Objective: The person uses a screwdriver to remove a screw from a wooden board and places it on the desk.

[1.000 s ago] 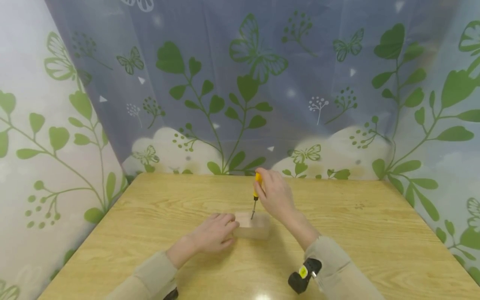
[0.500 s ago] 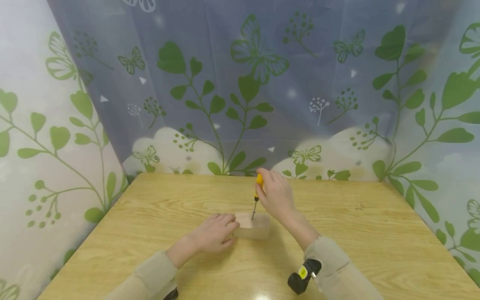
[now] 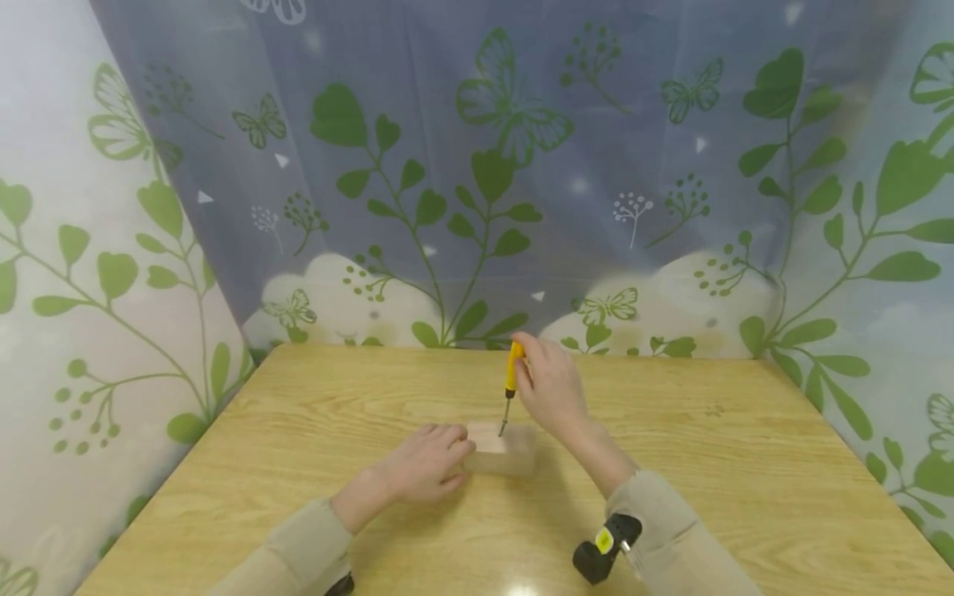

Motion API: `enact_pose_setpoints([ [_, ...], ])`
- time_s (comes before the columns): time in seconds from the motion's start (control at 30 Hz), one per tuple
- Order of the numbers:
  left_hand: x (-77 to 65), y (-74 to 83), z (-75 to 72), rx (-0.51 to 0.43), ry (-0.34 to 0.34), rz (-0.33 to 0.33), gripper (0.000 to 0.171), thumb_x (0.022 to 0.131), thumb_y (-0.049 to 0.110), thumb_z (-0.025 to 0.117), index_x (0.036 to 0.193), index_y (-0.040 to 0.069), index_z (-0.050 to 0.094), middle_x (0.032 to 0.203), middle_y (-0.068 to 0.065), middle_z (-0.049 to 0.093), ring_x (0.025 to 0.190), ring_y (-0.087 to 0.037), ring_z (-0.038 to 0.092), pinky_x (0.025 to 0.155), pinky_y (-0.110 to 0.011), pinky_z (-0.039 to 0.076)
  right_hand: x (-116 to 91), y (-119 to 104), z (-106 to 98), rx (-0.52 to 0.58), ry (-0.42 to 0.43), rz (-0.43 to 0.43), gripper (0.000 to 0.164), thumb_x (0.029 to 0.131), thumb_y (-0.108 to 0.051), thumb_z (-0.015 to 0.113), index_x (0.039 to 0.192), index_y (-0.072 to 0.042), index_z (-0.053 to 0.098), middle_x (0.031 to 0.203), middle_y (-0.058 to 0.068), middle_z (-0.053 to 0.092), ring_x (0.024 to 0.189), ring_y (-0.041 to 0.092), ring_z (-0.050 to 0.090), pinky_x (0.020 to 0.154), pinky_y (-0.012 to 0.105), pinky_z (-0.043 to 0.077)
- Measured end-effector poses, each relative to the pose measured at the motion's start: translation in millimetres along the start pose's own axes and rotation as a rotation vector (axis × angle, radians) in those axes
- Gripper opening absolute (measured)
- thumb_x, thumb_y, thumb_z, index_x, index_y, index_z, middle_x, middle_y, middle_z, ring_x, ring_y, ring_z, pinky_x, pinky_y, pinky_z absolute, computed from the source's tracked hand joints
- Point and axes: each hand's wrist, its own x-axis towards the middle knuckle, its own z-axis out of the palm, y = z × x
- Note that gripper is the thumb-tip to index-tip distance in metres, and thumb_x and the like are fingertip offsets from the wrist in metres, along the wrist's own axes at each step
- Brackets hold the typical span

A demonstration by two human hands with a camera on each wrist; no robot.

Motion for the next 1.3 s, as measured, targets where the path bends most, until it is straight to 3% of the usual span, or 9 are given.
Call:
enact_pose_setpoints([
  [0.23, 0.1, 0.3, -0.4, 0.017, -0.003, 0.0, 0.033, 0.091, 0.036, 0.055, 0.116, 0.014, 0.053, 0.107, 0.001, 0.049, 0.1, -0.015, 0.051, 0.09, -0.032, 0.044, -1.3, 3.4, -3.1, 0.01, -0.029, 0.0, 0.032, 0.083, 0.007, 0.057, 0.115, 0.004, 0.056, 0.092, 0.014, 0.061, 0.076, 0.027, 0.056, 0.068, 0.038, 0.047],
  [0.57, -0.2, -0.1, 0.6, 0.0, 0.002, -0.006, 0.034, 0.09, 0.035, 0.055, 0.117, 0.014, 0.053, 0.108, 0.0, 0.049, 0.101, -0.015, 0.052, 0.092, -0.034, 0.044, 4.5, 3.5, -8.0, -0.035, -0.039, -0.109, 0.035, 0.076, 0.0, 0.071, 0.109, 0.003, 0.058, 0.084, 0.011, 0.062, 0.071, 0.024, 0.057, 0.063, 0.035, 0.048],
  [0.77, -0.2, -0.6, 1.1, 0.015, -0.003, -0.003, 0.036, 0.09, 0.036, 0.056, 0.118, 0.013, 0.053, 0.11, -0.001, 0.05, 0.103, -0.017, 0.052, 0.094, -0.036, 0.043, 11.0, 2.1, -20.9, -0.013, -0.141, -0.01, 0.029, 0.076, -0.001, 0.073, 0.101, 0.001, 0.06, 0.083, 0.009, 0.064, 0.071, 0.022, 0.058, 0.064, 0.035, 0.049],
  [1.1, 0.5, -0.3, -2.2, 0.023, -0.001, 0.001, 0.032, 0.09, 0.036, 0.056, 0.114, 0.015, 0.054, 0.105, 0.001, 0.049, 0.096, -0.014, 0.051, 0.09, -0.033, 0.043, 7.2, 12.2, -41.4, -0.063, -0.133, 0.103, 0.026, 0.077, -0.004, 0.073, 0.098, 0.002, 0.058, 0.081, 0.012, 0.063, 0.072, 0.025, 0.057, 0.067, 0.042, 0.045],
  [1.3, 3.3, -1.4, -4.8, 0.064, 0.019, 0.013, 0.024, 0.09, 0.034, 0.055, 0.105, 0.016, 0.057, 0.097, 0.003, 0.051, 0.088, -0.012, 0.051, 0.087, -0.032, 0.043, -4.5, 23.0, -49.4, -0.111, -0.182, 0.21, 0.025, 0.078, -0.01, 0.073, 0.094, 0.001, 0.057, 0.08, 0.011, 0.063, 0.07, 0.025, 0.056, 0.066, 0.042, 0.042],
])
